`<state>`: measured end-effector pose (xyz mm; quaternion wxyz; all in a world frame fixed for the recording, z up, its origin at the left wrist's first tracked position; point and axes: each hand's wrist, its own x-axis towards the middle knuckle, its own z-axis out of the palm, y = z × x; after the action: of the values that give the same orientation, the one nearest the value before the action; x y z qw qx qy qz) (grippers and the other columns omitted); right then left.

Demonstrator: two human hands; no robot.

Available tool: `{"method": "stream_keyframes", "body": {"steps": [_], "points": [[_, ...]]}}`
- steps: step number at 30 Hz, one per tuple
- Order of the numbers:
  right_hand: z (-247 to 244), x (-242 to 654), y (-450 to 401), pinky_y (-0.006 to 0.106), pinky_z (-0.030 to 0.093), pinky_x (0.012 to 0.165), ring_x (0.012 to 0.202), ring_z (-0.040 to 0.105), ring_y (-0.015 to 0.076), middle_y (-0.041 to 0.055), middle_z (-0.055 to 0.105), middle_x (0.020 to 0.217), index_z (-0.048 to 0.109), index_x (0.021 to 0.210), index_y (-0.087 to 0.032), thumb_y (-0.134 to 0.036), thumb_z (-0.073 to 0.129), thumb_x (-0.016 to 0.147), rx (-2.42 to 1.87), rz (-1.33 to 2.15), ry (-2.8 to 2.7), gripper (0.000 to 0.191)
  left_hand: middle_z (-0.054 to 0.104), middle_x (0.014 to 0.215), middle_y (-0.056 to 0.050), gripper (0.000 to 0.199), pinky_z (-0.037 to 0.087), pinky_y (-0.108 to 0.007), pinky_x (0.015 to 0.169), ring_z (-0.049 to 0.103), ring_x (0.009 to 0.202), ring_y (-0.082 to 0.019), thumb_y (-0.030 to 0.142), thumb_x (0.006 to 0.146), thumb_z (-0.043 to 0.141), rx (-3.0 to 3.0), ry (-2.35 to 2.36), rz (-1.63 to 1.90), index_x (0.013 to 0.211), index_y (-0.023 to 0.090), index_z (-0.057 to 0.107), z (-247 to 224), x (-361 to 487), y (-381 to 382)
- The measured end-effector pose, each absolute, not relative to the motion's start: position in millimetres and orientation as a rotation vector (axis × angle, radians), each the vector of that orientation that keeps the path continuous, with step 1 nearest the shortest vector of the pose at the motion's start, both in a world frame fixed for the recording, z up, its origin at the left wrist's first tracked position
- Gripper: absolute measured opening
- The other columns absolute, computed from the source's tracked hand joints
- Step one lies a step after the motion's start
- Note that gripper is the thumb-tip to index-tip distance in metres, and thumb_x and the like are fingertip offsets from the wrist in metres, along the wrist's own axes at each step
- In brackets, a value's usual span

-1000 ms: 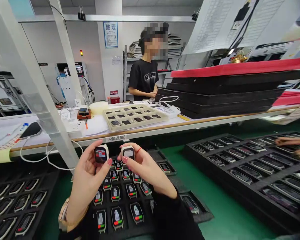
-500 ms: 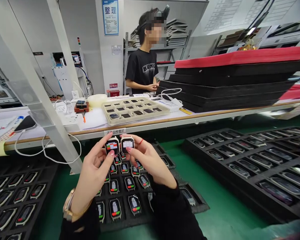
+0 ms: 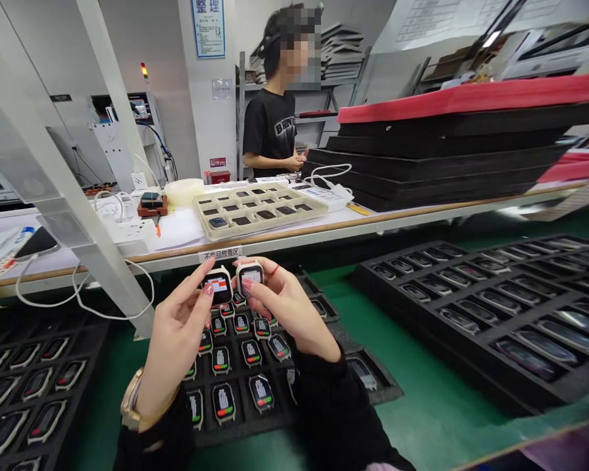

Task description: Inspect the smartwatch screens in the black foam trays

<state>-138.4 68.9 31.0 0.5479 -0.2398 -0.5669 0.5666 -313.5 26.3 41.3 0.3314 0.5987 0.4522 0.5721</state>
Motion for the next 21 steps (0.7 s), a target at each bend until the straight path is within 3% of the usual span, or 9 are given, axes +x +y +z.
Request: {"method": "stream_keyframes", "body": {"steps": [4, 11, 17, 21], "points": [[30.6, -137.5, 69.2, 0.018, 0.030, 0.043, 0.049, 0.037, 0.0056, 0.0011, 0.064, 0.080, 0.063, 0.112, -0.016, -0.042, 0.074, 0.088, -0.546, 1.350, -1.361, 0.037, 0.059, 0.069, 0.002, 0.040, 0.043, -0.019, 0.055, 0.045, 0.057, -0.009, 0.042, 0.095, 0.062, 1.560, 1.160, 1.514, 0.134, 0.034, 0.064, 41.6, -312.4, 26.2], [30.4, -132.1, 71.0, 0.018, 0.037, 0.042, 0.053, 0.051, 0.0075, 0.0056, 0.067, 0.094, 0.064, 0.120, -0.016, -0.046, 0.069, 0.090, -0.570, 1.369, -1.414, 0.043, 0.054, 0.066, 0.003, 0.041, 0.043, -0.019, 0.060, 0.048, 0.060, -0.009, 0.039, 0.096, 0.062, 1.582, 1.127, 1.497, 0.136, 0.035, 0.062, 40.2, -313.7, 27.1], [32.0, -131.7, 69.4, 0.017, 0.041, 0.043, 0.049, 0.049, 0.0083, -0.0018, 0.059, 0.069, 0.061, 0.125, -0.014, -0.040, 0.067, 0.091, -0.563, 1.374, -1.458, 0.043, 0.060, 0.070, 0.002, 0.041, 0.046, -0.019, 0.057, 0.046, 0.057, -0.009, 0.037, 0.089, 0.071, 1.543, 1.097, 1.552, 0.130, 0.033, 0.068, 43.7, -308.8, 27.2], [30.8, -132.4, 71.2, 0.016, 0.041, 0.042, 0.052, 0.051, 0.0088, -0.0006, 0.060, 0.073, 0.060, 0.126, -0.014, -0.038, 0.069, 0.091, -0.542, 1.385, -1.460, 0.043, 0.062, 0.072, 0.001, 0.040, 0.046, -0.019, 0.057, 0.047, 0.057, -0.009, 0.037, 0.091, 0.069, 1.538, 1.119, 1.559, 0.130, 0.031, 0.068, 43.0, -308.9, 28.1]]}}
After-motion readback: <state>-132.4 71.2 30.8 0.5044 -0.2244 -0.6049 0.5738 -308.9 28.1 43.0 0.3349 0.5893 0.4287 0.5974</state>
